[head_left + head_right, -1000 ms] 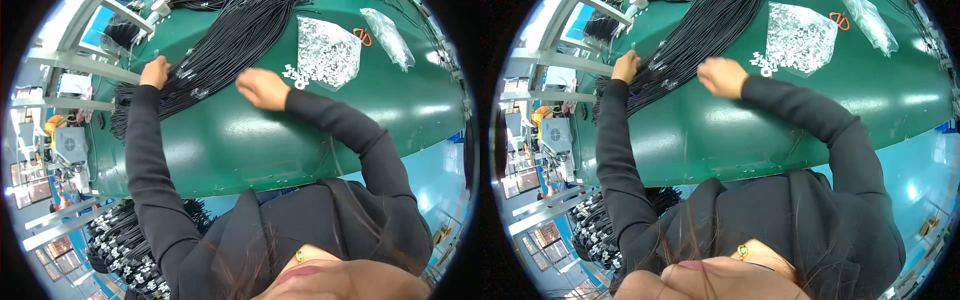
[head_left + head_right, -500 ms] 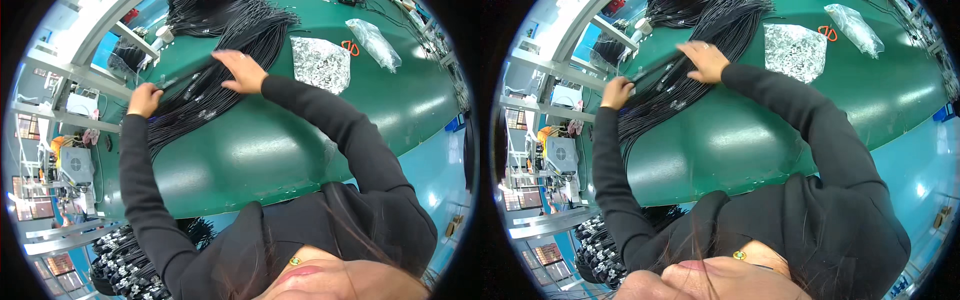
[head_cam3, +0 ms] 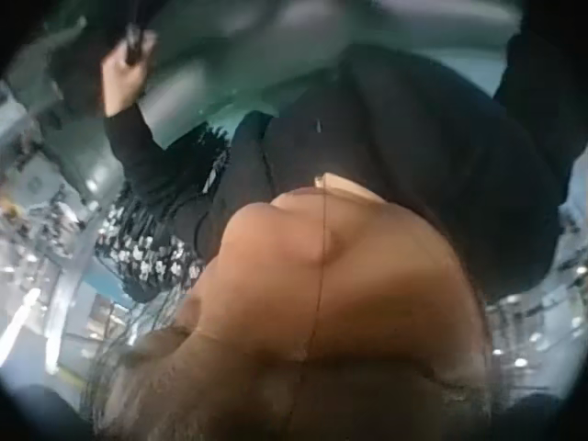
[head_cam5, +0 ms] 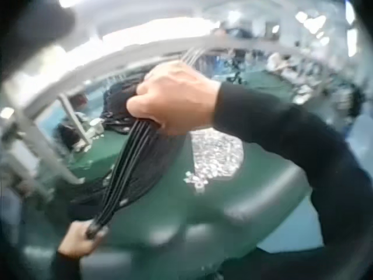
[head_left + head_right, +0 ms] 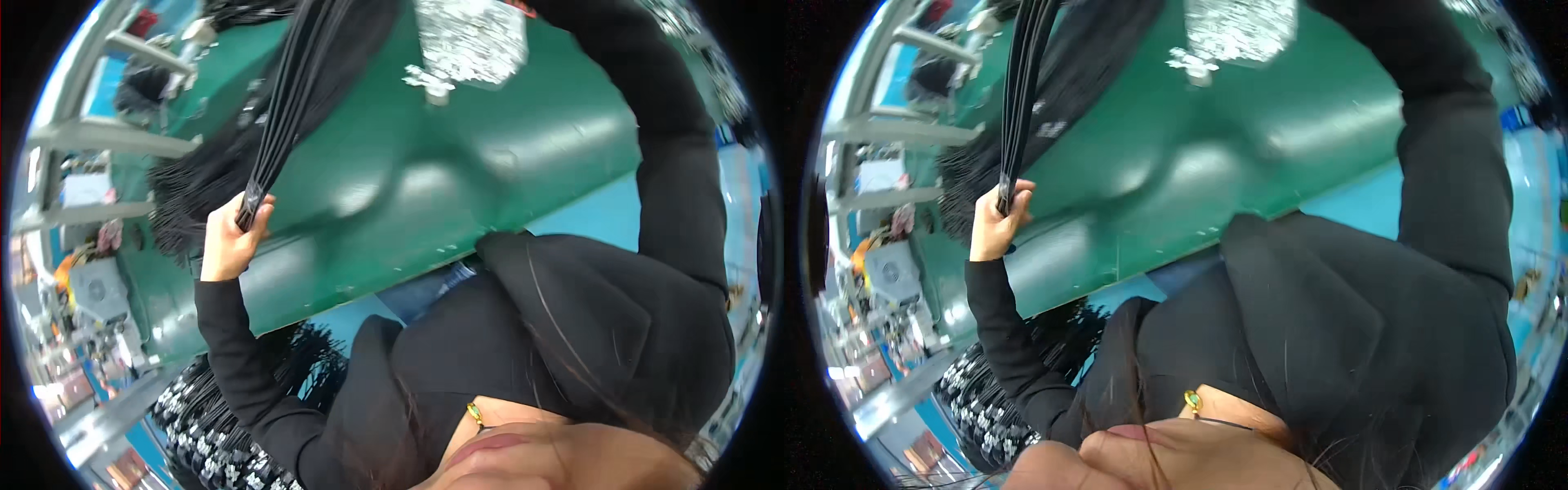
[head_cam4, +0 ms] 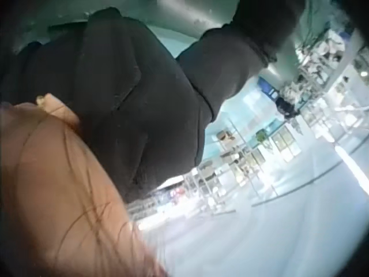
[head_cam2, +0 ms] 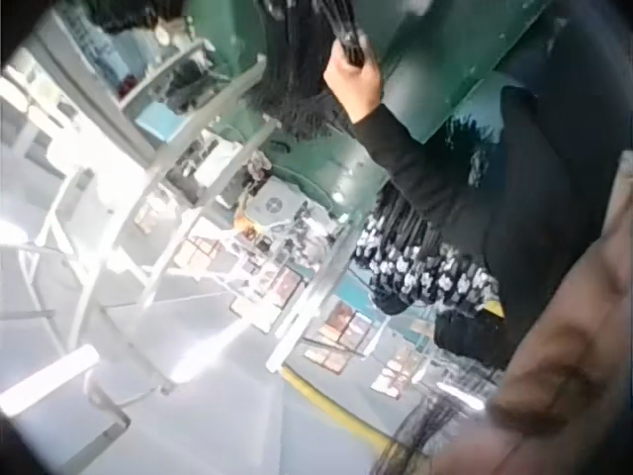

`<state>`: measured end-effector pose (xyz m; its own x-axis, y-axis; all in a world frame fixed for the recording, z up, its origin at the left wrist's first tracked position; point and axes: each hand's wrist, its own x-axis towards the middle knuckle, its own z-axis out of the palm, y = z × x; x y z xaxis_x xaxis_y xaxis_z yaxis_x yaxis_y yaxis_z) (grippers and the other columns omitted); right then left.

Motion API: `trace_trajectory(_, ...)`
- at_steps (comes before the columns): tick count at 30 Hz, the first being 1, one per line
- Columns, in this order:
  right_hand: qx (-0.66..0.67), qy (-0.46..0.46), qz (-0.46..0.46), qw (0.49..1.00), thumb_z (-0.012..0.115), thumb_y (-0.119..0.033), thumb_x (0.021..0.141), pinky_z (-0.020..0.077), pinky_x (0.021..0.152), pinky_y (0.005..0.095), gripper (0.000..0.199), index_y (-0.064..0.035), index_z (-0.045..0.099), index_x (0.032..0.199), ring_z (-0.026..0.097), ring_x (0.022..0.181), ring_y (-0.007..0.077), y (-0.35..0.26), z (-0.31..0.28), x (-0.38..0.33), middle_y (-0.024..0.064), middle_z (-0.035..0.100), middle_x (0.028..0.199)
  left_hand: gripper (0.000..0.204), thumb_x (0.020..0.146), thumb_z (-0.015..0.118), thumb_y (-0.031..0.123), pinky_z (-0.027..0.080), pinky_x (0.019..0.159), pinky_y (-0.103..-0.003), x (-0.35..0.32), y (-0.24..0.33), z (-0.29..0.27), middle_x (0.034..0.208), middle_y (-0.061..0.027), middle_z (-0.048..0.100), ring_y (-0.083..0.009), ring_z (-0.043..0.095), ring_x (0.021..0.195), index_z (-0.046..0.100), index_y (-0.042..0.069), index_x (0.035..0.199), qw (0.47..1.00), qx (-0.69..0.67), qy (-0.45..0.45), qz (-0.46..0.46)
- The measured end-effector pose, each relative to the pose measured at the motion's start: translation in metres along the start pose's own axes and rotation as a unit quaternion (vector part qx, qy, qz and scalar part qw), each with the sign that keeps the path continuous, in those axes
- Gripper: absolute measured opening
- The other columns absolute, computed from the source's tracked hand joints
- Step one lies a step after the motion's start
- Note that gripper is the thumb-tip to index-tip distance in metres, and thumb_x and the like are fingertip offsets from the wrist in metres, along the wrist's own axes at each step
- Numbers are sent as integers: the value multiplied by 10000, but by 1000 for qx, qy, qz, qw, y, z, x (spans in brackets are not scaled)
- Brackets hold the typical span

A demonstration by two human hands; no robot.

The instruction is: Sorting and inspecting bundles of black electrical cables on a manufacturing assembly line.

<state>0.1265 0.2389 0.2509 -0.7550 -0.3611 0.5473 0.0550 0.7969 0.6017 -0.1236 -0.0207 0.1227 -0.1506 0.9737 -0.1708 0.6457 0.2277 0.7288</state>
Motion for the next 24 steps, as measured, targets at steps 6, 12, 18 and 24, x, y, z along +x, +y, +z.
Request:
trace_trajectory(6, -165, -225, 115, 953, 611, -145, 667, 463, 570, 344, 95, -102, 536, 706, 592, 674, 235, -45, -101, -147, 62, 545, 657, 188, 737, 667, 132, 466, 558, -370, 12, -9, 77, 673, -131, 609, -301, 619, 640, 549, 53, 861, 945, 296, 70, 120)
trace_trajectory(12, 107, -462, 380, 794, 628, -141, 694, 465, 654, 397, 215, -76, 505, 858, 578, 751, 301, -131, -53, -327, 106, 568, 798, 204, 701, 669, 167, 486, 619, -436, 38, 8, 146, 701, -144, 620, -333, 622, 699, 550, 86, 846, 917, 393, -10, 66)
trace_trajectory(18, 281, -381, 308, 825, 672, -241, 718, 454, 766, 418, 363, -86, 567, 1029, 563, 909, 309, -125, -36, -260, 93, 590, 969, 262, 730, 693, 259, 472, 615, -423, 26, 14, 148, 710, -144, 619, -337, 612, 696, 562, 82, 872, 936, 345, -32, 60)
trace_trajectory(24, 412, -109, 281, 860, 690, -207, 740, 398, 784, 357, 303, -107, 594, 1010, 543, 895, 224, -232, 27, -147, 50, 575, 931, 275, 730, 699, 271, 470, 599, -398, 23, 21, 139, 678, -135, 608, -321, 610, 664, 558, 78, 867, 942, 315, -84, 85)
